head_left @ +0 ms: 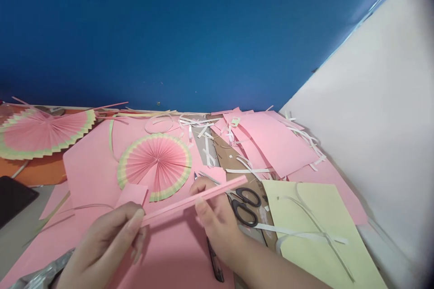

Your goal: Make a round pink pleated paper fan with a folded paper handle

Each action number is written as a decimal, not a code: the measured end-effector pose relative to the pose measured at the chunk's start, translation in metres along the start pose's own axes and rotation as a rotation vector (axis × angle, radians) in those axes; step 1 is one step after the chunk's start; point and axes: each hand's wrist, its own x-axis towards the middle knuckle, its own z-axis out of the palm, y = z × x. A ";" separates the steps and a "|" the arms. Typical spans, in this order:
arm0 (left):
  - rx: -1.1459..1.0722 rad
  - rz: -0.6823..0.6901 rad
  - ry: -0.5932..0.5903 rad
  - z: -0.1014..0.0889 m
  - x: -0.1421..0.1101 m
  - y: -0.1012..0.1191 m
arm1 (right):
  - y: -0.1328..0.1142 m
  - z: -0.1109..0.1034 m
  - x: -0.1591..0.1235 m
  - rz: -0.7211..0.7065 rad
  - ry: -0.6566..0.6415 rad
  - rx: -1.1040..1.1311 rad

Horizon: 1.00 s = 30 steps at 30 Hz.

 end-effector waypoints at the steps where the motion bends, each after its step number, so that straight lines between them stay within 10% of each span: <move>1: 0.015 -0.012 -0.116 0.000 0.001 0.001 | -0.001 0.000 -0.001 -0.009 -0.032 -0.023; 4: 0.067 -0.034 -0.358 -0.003 0.000 0.003 | -0.003 -0.001 0.000 -0.041 -0.080 -0.072; 15: -0.055 -0.081 -0.466 -0.002 0.004 0.009 | -0.004 0.001 -0.001 0.118 -0.449 -0.254; 30: 0.046 -0.134 -0.523 0.002 0.008 0.018 | -0.010 0.003 0.001 -0.118 -0.516 -0.482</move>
